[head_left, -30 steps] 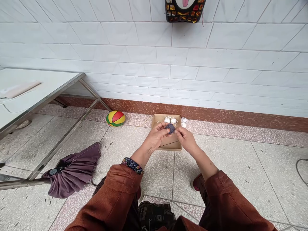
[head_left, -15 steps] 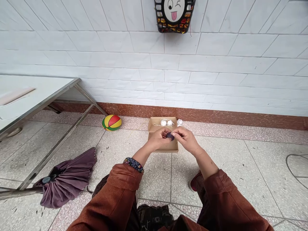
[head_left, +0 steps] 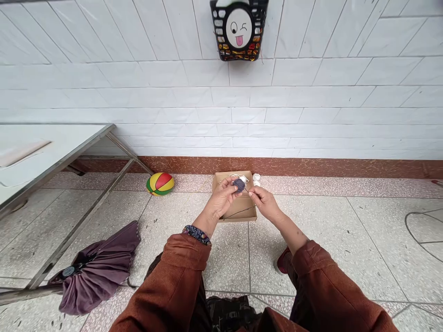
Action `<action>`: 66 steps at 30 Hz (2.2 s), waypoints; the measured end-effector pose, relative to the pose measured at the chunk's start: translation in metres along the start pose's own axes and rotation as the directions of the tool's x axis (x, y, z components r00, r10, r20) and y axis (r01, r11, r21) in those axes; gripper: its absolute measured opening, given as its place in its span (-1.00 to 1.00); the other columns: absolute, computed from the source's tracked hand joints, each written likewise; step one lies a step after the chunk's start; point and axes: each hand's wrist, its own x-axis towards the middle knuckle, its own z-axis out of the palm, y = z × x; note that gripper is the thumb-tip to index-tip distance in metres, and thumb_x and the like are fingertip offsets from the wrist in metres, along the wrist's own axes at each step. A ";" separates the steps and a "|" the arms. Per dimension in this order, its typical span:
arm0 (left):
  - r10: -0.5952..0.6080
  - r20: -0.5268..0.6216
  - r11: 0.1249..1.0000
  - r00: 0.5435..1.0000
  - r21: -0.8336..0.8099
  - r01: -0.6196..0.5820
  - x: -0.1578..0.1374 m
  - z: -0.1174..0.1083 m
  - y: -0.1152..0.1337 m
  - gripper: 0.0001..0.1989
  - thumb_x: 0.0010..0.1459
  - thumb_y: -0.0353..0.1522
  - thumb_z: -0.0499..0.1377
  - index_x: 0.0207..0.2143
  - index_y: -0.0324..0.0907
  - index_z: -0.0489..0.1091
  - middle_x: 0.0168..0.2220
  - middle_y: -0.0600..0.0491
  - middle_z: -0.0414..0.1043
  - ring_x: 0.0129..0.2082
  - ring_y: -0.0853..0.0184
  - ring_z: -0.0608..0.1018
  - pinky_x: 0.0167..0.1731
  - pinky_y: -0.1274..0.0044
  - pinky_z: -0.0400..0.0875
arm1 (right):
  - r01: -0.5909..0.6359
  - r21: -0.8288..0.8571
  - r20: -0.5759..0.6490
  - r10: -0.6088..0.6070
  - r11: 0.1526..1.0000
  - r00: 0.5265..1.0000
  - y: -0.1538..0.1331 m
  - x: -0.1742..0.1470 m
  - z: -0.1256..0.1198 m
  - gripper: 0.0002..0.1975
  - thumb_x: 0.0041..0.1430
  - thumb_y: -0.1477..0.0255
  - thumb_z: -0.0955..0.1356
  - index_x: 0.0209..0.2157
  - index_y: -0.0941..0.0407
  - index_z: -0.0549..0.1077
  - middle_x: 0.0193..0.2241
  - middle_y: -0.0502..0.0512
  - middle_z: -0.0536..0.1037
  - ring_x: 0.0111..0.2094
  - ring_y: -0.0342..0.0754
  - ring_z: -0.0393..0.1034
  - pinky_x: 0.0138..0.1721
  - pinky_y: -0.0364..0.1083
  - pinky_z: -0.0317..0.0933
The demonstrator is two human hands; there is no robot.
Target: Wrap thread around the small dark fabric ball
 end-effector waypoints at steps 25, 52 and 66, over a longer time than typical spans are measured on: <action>0.142 0.110 0.989 0.984 -0.051 -0.137 -0.036 -0.015 0.040 -0.48 -0.14 -0.36 0.41 -0.09 -0.14 0.35 -0.14 0.03 0.43 -0.22 0.36 0.51 -0.20 0.48 0.42 | 0.004 -0.094 0.055 0.001 0.996 0.998 -0.099 -0.022 0.034 -0.69 0.32 0.17 0.25 -0.42 0.06 0.34 -0.52 -0.04 0.37 -0.44 -0.07 0.29 -0.36 -0.12 0.23; 0.196 0.007 0.963 0.981 0.186 -0.194 -0.009 -0.037 0.031 -0.41 -0.08 -0.44 0.38 0.04 -0.10 0.34 -0.23 0.11 0.34 -0.26 0.41 0.44 -0.18 0.51 0.36 | 0.039 0.005 0.072 -0.039 0.999 0.997 -0.050 0.011 0.055 -0.76 0.33 0.27 0.26 -0.35 0.08 0.45 -0.49 -0.01 0.46 -0.44 -0.07 0.35 -0.33 -0.12 0.21; 0.034 0.353 0.980 0.935 0.171 -0.101 -0.025 -0.010 0.017 -0.35 -0.08 -0.40 0.41 0.10 -0.07 0.34 -0.22 0.07 0.37 -0.20 0.36 0.45 -0.19 0.51 0.35 | -0.006 0.211 -0.085 0.024 0.977 0.996 -0.033 0.025 0.010 -0.72 0.30 0.19 0.32 -0.40 0.08 0.44 -0.45 0.02 0.44 -0.39 -0.06 0.32 -0.31 -0.10 0.21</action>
